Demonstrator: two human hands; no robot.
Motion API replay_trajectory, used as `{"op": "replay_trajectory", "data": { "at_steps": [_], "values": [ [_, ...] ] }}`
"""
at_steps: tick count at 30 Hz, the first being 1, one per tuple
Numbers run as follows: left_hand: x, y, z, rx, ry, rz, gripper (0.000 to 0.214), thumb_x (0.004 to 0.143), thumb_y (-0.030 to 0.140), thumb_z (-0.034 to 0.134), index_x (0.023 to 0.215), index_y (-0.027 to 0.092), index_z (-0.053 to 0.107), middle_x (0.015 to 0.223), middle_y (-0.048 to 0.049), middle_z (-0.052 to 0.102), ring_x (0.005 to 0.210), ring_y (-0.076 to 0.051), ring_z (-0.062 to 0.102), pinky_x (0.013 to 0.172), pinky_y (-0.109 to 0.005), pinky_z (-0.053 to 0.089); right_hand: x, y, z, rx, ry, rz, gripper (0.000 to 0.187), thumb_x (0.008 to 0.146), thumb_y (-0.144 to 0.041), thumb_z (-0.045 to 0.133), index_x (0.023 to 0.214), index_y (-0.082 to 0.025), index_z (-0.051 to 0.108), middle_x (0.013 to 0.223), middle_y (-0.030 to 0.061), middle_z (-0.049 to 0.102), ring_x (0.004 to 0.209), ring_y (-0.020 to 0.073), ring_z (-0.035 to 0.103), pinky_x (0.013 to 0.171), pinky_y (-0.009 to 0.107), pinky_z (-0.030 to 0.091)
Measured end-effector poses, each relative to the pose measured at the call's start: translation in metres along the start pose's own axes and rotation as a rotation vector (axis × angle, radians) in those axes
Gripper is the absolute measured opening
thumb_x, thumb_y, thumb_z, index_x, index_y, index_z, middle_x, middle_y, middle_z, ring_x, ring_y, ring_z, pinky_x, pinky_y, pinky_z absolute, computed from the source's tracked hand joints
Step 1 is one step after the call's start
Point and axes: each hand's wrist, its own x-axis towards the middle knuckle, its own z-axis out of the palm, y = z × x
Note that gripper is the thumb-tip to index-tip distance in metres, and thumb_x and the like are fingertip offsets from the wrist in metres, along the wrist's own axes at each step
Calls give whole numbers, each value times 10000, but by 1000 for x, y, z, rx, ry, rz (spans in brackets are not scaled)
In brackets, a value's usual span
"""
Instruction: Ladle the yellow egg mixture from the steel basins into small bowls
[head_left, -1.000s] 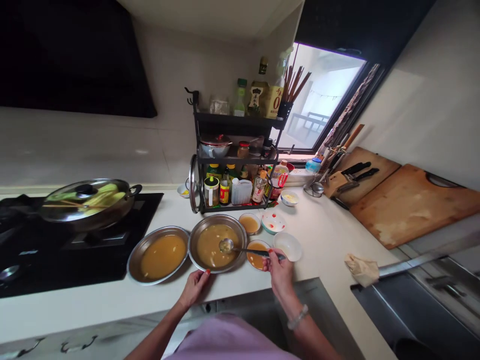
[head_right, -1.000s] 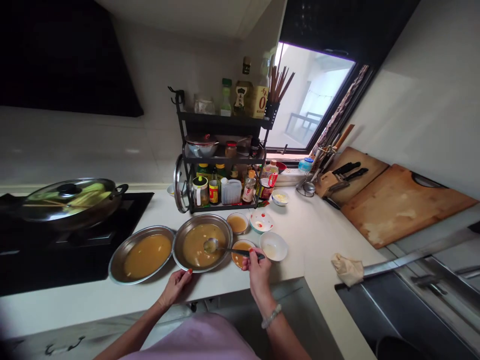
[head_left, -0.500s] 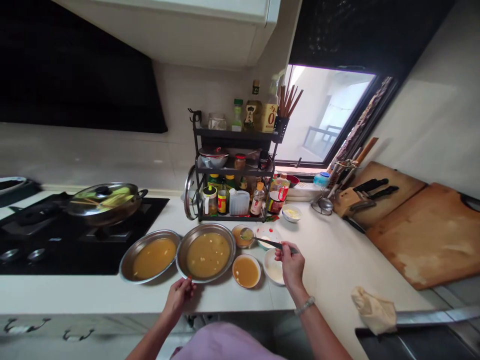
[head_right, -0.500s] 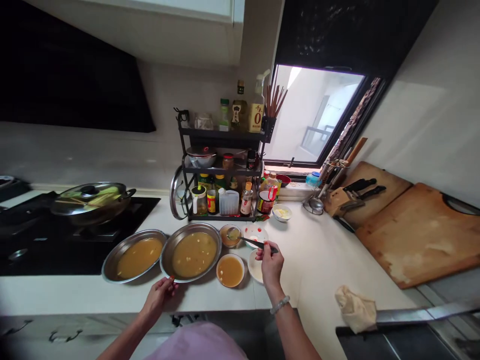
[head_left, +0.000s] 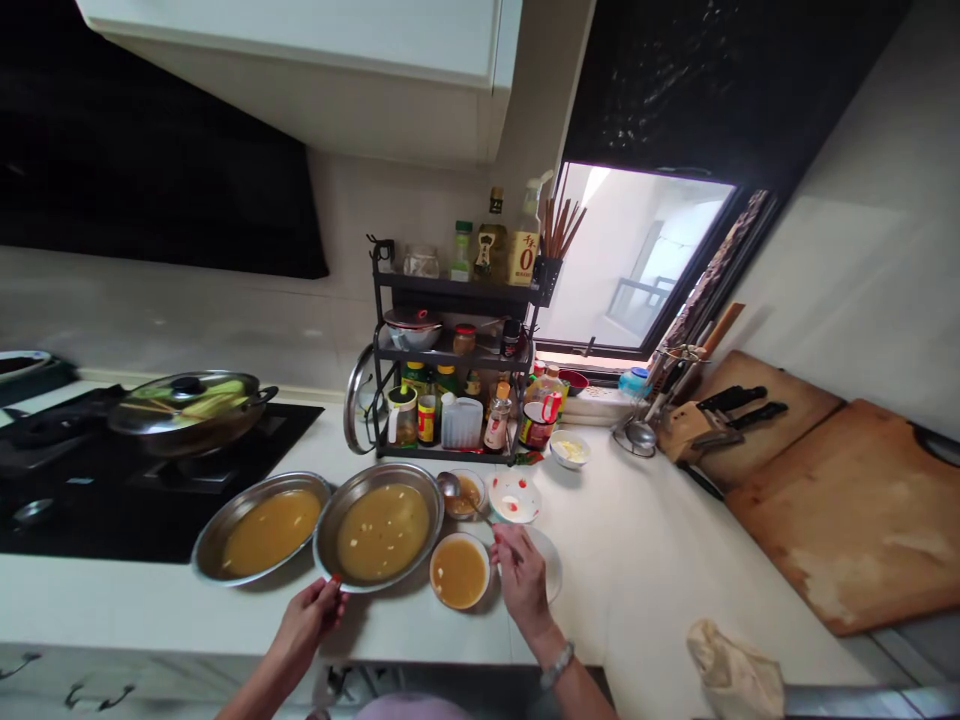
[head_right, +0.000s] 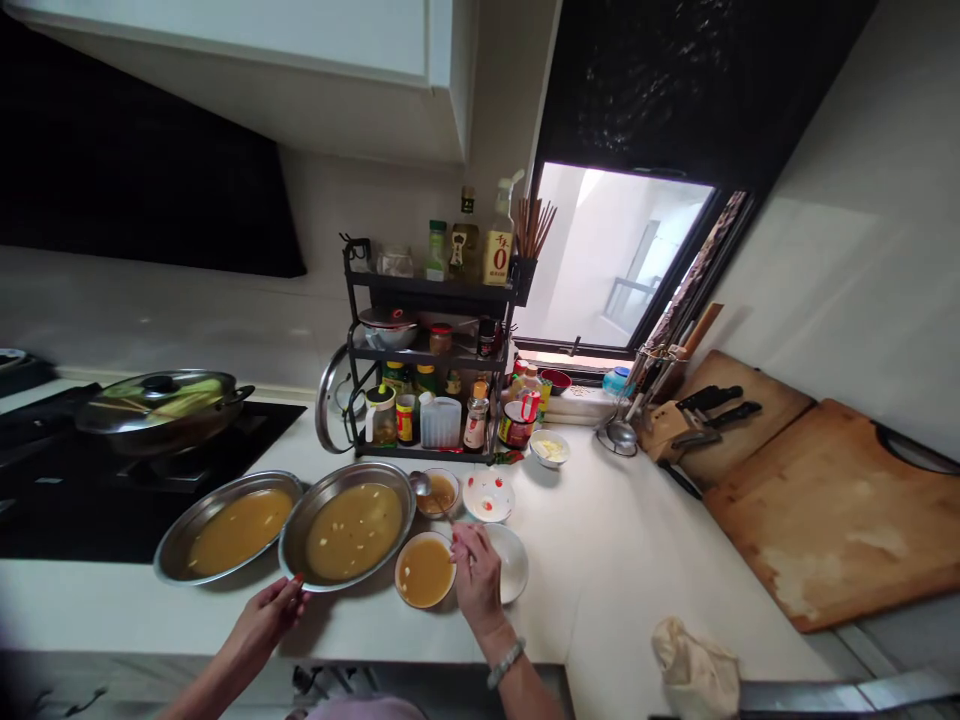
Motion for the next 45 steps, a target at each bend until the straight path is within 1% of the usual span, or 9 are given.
{"op": "replay_trajectory", "data": {
  "at_steps": [4,8,12,16,24,29,33,40,45],
  "values": [
    [-2,2,2,15,-15,18,378,530,450,766,633,162,544,531,19,604,450,-91,502,457,-207,398,-9,-5,27,111,-108,65,261,889,-280,438,1014,-226,660,911,62,622,640,144,608,527,258,524],
    [-10,8,7,25,-13,50,352,567,447,729,627,164,529,529,22,588,454,-91,501,463,-212,395,-11,-4,49,70,-178,79,255,873,-322,459,959,-213,674,904,68,649,637,143,606,571,263,516],
    [-12,11,9,17,-23,41,375,571,470,723,636,156,526,532,24,583,438,-77,487,456,-201,384,-10,4,67,68,-120,245,276,856,-392,481,917,-186,653,706,32,648,529,135,582,548,261,500],
    [-11,8,9,7,-19,42,383,586,486,710,648,157,526,538,24,583,434,-77,489,448,-201,382,-6,11,74,244,21,480,336,813,-473,514,914,-163,598,554,-8,597,449,149,558,448,258,475],
    [-10,7,8,29,-16,48,382,601,497,699,645,159,528,537,21,577,429,-80,476,444,-212,388,5,-2,55,340,118,515,371,744,-506,602,904,-172,589,554,-8,607,443,154,563,440,276,478],
    [-13,12,10,21,2,7,377,568,469,726,638,157,526,530,25,578,425,-75,473,432,-201,376,12,-5,50,424,257,622,362,714,-468,644,888,-160,567,534,-12,606,448,155,560,411,259,445],
    [-14,14,10,15,-10,7,369,581,465,724,639,156,530,529,27,579,424,-73,474,431,-198,380,21,-12,35,464,310,650,321,703,-442,656,838,-164,564,539,-1,617,442,145,547,416,256,442],
    [-14,14,11,-6,8,-17,337,595,425,729,618,153,531,516,25,574,413,-71,475,413,-192,381,38,-13,1,301,395,501,338,738,-457,652,884,-161,576,544,-21,605,452,138,558,441,253,468],
    [-15,15,11,-2,7,-15,294,637,391,711,622,153,539,525,15,583,415,-74,478,415,-196,394,33,3,-7,80,273,338,332,792,-458,584,941,-163,613,621,0,622,493,142,577,508,283,505]
  ]
}}
